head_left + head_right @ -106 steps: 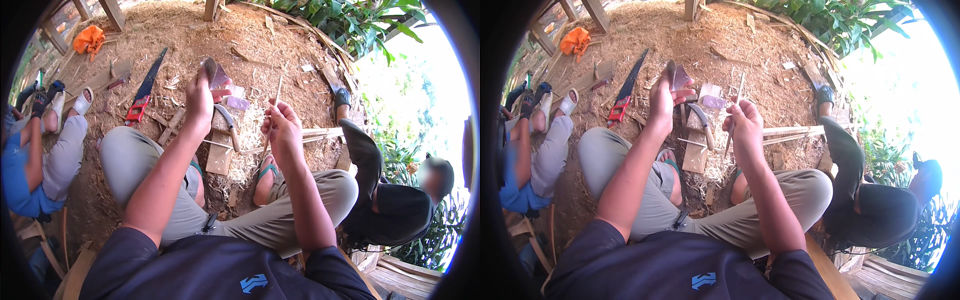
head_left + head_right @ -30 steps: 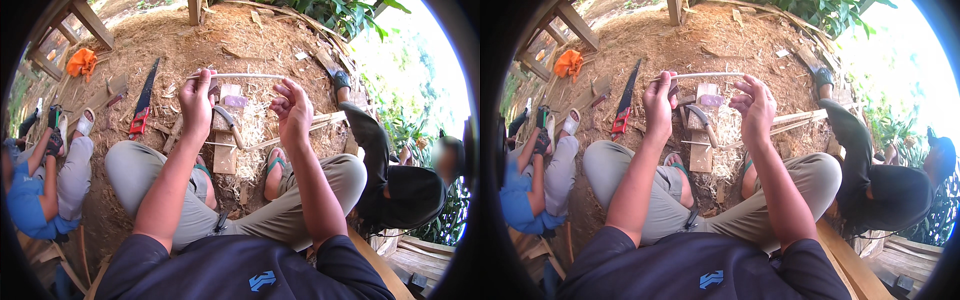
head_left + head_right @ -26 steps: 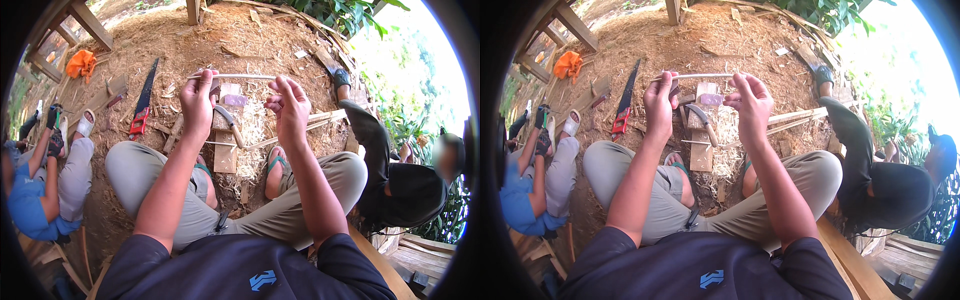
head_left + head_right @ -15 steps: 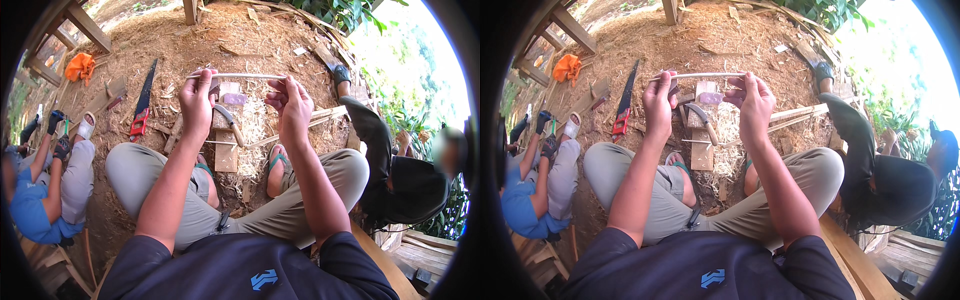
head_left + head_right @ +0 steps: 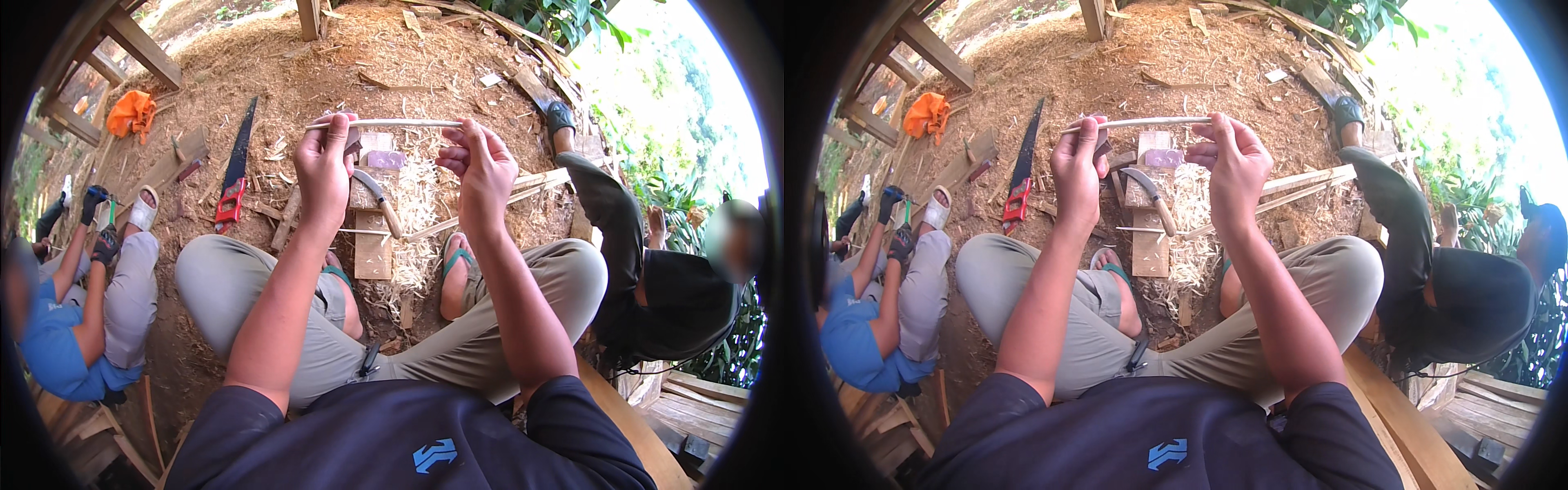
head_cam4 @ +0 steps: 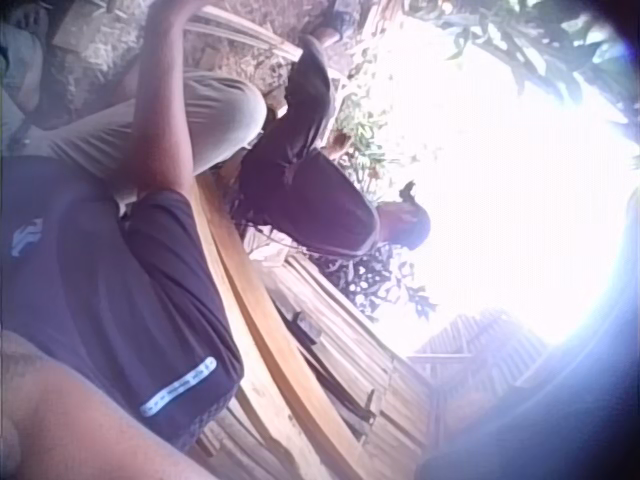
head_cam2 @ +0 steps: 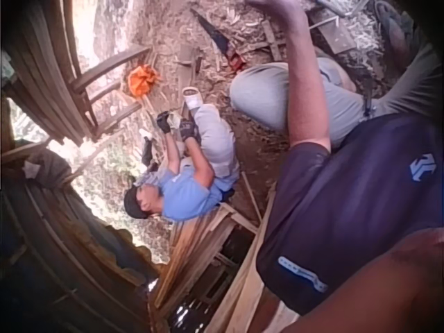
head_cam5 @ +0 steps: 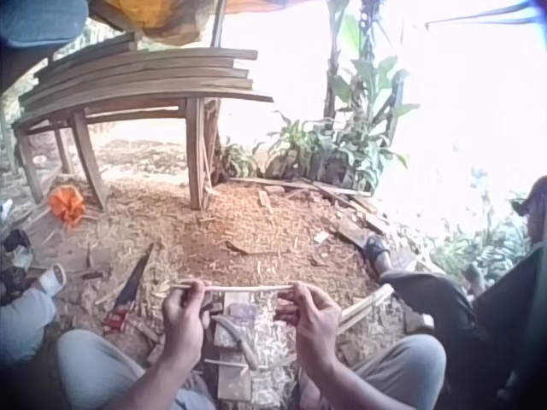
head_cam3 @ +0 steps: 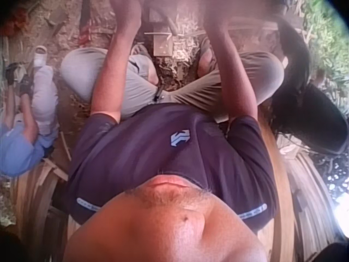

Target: The person sits on the ground and sands a small wooden dowel using a piece of sandpaper. They hold the dowel in one hand and rub the sandpaper against it repeatedly to smooth the surface. Another person is visible in the background working on a separate piece of wood.

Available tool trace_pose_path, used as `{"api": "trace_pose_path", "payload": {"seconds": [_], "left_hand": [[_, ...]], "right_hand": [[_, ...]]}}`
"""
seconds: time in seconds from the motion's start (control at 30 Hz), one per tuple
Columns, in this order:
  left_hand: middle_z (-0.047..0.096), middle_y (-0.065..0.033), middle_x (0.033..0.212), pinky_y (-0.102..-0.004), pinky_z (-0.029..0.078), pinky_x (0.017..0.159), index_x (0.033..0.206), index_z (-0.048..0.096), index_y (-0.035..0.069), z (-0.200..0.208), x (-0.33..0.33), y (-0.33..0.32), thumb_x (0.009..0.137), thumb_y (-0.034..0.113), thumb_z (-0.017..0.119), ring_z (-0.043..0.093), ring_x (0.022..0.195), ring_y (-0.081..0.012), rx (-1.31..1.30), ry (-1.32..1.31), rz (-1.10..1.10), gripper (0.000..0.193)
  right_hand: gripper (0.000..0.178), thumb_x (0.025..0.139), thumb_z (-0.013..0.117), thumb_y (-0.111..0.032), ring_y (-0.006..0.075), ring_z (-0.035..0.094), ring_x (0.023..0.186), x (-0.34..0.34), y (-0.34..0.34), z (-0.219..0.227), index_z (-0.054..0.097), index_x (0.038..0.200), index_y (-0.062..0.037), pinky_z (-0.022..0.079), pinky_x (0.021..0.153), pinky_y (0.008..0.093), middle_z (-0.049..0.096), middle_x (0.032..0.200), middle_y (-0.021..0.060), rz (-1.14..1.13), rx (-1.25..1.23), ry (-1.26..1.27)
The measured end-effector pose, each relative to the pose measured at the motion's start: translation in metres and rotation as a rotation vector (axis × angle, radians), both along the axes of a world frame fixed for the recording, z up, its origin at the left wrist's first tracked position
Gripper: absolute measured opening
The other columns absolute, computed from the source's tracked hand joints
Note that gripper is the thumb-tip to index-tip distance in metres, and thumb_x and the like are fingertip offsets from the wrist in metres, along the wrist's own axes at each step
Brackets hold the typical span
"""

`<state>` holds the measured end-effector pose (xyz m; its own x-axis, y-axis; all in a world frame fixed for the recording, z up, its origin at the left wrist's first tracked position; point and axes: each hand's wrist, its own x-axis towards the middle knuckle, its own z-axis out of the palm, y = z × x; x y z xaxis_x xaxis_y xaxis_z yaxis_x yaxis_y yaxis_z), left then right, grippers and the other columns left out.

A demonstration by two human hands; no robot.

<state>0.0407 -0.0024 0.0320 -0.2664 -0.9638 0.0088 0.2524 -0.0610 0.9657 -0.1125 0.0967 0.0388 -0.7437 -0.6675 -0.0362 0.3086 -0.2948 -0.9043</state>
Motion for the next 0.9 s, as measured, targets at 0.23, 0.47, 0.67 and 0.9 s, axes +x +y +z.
{"api": "trace_pose_path", "payload": {"seconds": [0.23, 0.47, 0.67, 0.9], "left_hand": [[0.061, -0.0005, 0.084, -0.0189, 0.034, 0.047, 0.102, 0.065, 0.004, -0.002, 0.001, 0.0, 0.099, 0.029, 0.057, 0.042, 0.057, -0.0026, -0.008, -0.004, -0.008, 0.027], [0.057, 0.0014, 0.072, -0.0186, 0.032, 0.044, 0.094, 0.067, 0.003, 0.003, -0.001, 0.002, 0.099, 0.029, 0.058, 0.041, 0.051, -0.0024, 0.003, 0.014, 0.03, 0.028], [0.058, 0.0019, 0.08, -0.0188, 0.033, 0.048, 0.102, 0.065, 0.005, -0.001, -0.001, 0.001, 0.099, 0.031, 0.057, 0.043, 0.058, -0.003, 0.014, -0.006, -0.079, 0.028], [0.066, 0.0001, 0.082, -0.0175, 0.039, 0.051, 0.104, 0.065, 0.006, 0.004, -0.005, 0.019, 0.101, 0.03, 0.053, 0.05, 0.058, -0.0023, -0.009, 0.055, -0.412, 0.027]], "right_hand": [[0.028, 0.094, 0.065, -0.015, 0.013, 0.065, 0.065, 0.007, 0.0, 0.007, 0.061, 0.112, 0.0062, 0.057, 0.058, 0.0243, 0.069, 0.092, 0.0142, -0.014, 0.041, 0.087], [0.031, 0.09, 0.068, -0.01, 0.0135, 0.066, 0.067, 0.009, 0.0, 0.009, 0.06, 0.115, 0.0062, 0.057, 0.058, 0.0241, 0.068, 0.09, 0.0131, -0.015, 0.06, 0.14], [0.02, 0.089, 0.069, -0.009, 0.0106, 0.061, 0.062, 0.002, 0.001, 0.006, 0.059, 0.104, 0.0004, 0.053, 0.053, 0.0246, 0.062, 0.079, 0.0058, 0.161, -0.127, -0.22], [0.023, 0.096, 0.06, -0.022, 0.0108, 0.06, 0.065, 0.015, 0.004, 0.009, 0.059, 0.108, -0.0021, 0.052, 0.056, 0.0262, 0.062, 0.088, 0.0062, 0.527, -0.027, -0.149]]}}
